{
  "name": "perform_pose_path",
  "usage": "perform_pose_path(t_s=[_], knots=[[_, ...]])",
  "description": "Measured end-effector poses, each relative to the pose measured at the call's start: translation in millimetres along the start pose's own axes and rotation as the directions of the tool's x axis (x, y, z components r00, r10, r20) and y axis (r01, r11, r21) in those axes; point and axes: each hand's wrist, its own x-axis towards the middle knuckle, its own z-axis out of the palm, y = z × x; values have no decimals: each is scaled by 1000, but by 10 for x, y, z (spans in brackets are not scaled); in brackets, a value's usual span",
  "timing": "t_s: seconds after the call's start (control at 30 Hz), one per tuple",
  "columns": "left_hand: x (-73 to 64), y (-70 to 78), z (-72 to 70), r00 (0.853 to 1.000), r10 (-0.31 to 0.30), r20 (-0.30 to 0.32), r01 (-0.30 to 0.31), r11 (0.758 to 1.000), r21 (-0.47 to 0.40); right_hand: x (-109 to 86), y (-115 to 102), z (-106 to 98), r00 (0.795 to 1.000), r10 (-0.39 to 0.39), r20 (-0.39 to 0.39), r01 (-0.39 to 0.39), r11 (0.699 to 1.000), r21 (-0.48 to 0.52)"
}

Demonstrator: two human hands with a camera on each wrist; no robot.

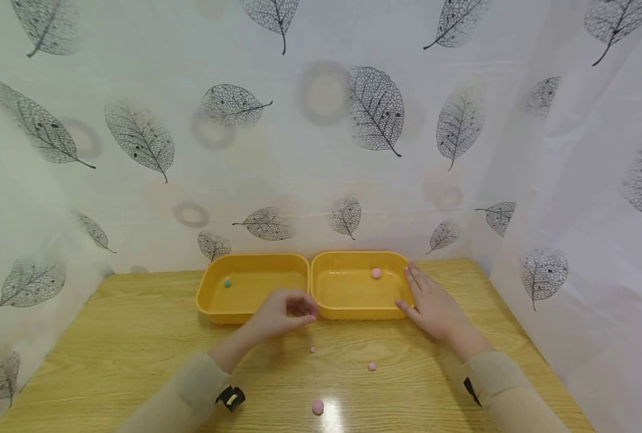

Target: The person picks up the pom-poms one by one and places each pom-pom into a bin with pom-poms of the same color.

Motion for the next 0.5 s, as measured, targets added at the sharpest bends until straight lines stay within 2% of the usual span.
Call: perform_pose_path(t_s=[0.3, 0.5], knots=[[-132, -104, 123, 999, -35, 25, 35, 999, -19, 6, -5, 3, 1000, -1, -3, 1, 1000, -3], [-182, -174, 168, 998, -56, 41, 58, 996, -61, -1, -10, -4, 1000, -2, -10, 2, 1000, 4]])
